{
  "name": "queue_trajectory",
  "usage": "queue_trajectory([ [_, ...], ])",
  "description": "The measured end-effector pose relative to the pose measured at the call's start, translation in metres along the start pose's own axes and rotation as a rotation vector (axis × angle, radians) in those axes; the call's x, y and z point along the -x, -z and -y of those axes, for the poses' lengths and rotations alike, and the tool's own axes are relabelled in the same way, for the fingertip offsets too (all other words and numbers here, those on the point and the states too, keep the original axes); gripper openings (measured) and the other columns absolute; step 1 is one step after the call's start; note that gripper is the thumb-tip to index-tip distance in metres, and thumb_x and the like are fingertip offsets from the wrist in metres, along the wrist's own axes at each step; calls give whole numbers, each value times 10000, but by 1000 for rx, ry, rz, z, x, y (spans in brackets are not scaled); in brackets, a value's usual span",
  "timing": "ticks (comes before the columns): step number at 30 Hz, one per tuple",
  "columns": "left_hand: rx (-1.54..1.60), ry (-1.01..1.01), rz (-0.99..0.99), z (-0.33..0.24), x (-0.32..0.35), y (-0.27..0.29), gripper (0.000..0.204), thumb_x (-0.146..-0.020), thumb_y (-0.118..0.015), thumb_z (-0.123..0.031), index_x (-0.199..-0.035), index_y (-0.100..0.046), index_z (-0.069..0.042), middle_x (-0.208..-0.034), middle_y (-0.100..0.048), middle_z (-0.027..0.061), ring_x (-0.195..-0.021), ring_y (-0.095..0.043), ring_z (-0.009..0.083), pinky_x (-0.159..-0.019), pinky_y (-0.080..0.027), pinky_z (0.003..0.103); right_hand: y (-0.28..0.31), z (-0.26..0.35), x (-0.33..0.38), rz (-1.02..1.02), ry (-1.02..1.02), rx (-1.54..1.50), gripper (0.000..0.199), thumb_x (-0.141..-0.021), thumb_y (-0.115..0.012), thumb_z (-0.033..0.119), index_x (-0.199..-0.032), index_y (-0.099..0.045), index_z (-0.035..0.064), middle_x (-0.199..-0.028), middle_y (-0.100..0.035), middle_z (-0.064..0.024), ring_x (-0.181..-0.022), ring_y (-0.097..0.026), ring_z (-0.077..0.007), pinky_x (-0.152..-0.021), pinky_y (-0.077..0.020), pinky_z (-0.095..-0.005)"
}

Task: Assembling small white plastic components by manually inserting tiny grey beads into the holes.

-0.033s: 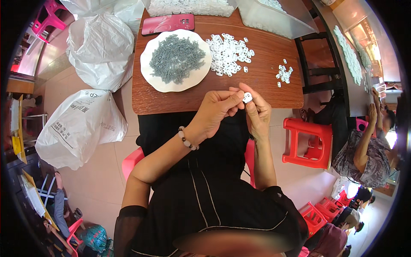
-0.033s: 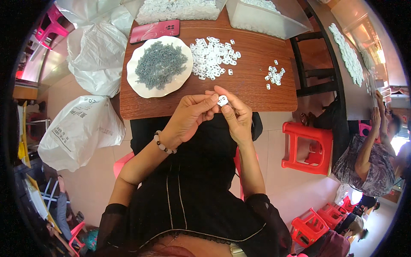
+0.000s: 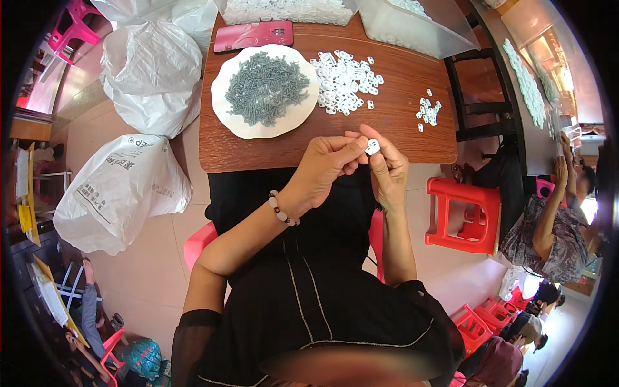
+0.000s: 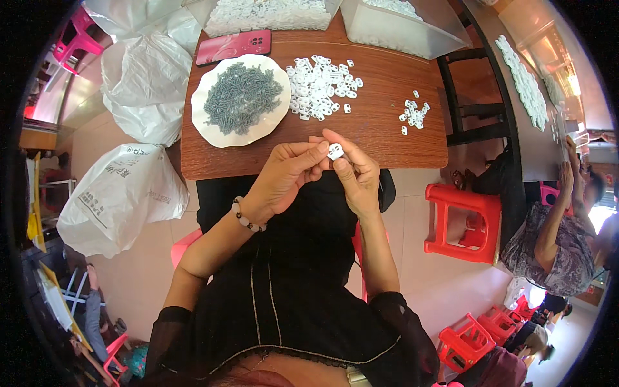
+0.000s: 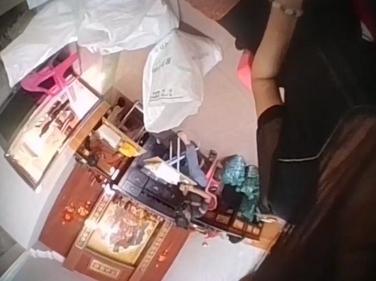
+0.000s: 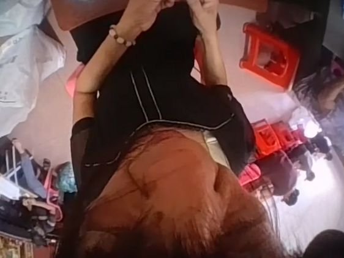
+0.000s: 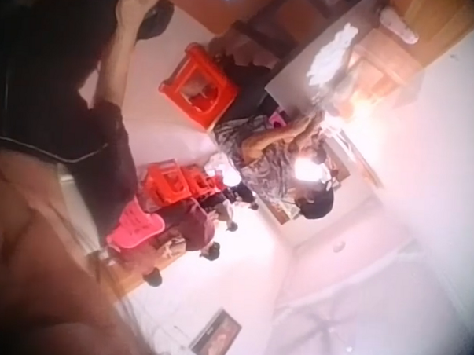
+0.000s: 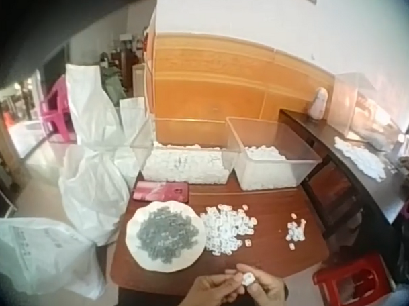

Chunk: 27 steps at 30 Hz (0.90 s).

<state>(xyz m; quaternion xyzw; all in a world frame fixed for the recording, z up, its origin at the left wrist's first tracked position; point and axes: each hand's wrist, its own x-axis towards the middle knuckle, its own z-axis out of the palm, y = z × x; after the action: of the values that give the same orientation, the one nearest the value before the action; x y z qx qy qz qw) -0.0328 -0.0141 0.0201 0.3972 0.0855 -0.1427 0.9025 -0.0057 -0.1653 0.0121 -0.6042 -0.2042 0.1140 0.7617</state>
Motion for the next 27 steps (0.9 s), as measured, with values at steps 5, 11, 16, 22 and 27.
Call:
queue_trajectory([
  [5,1,-12,-23,-2,-1,-1,286,-925,-623,-259,-762,-675,-30,-673,-554,-29,-616,-451,49,-563,-352,180,0,-2,-3,16,34,7,439,-964,-552,224,-1308,-498,-45,-1201,-600,-220,-1076,-604,-234,-915,-490,-331],
  [11,-7,-26,-19,1,-5,4,289,-920,-630,-260,-752,-668,-28,-668,-553,-31,-609,-445,45,-558,-345,179,1,-4,-7,36,20,-21,465,-953,-572,228,-1317,-485,-48,-1208,-592,-229,-1078,-602,-233,-917,-488,-331],
  [16,-54,-5,-25,5,-8,6,293,-923,-627,-275,-758,-667,-35,-665,-550,-38,-598,-435,35,-562,-348,174,3,-2,-5,-17,-32,-116,417,-937,-590,165,-1280,-513,-59,-1209,-592,-227,-1032,-618,-212,-877,-515,-322],
  [22,-68,-7,-18,4,-6,4,261,-923,-629,-269,-935,-704,-20,-754,-634,-20,-634,-481,18,-579,-370,162,8,6,-9,-77,-108,68,249,-938,-578,79,-1139,-612,-64,-1117,-649,-157,-816,-644,-130,-754,-565,-272],
  [27,-113,-19,-37,-9,3,5,212,-935,-563,-162,-1040,-665,-8,-830,-655,0,-669,-516,27,-623,-416,167,21,16,-19,-169,-94,91,252,-932,-599,106,-1133,-618,-46,-1047,-683,-130,-846,-639,-114,-730,-522,-245],
])
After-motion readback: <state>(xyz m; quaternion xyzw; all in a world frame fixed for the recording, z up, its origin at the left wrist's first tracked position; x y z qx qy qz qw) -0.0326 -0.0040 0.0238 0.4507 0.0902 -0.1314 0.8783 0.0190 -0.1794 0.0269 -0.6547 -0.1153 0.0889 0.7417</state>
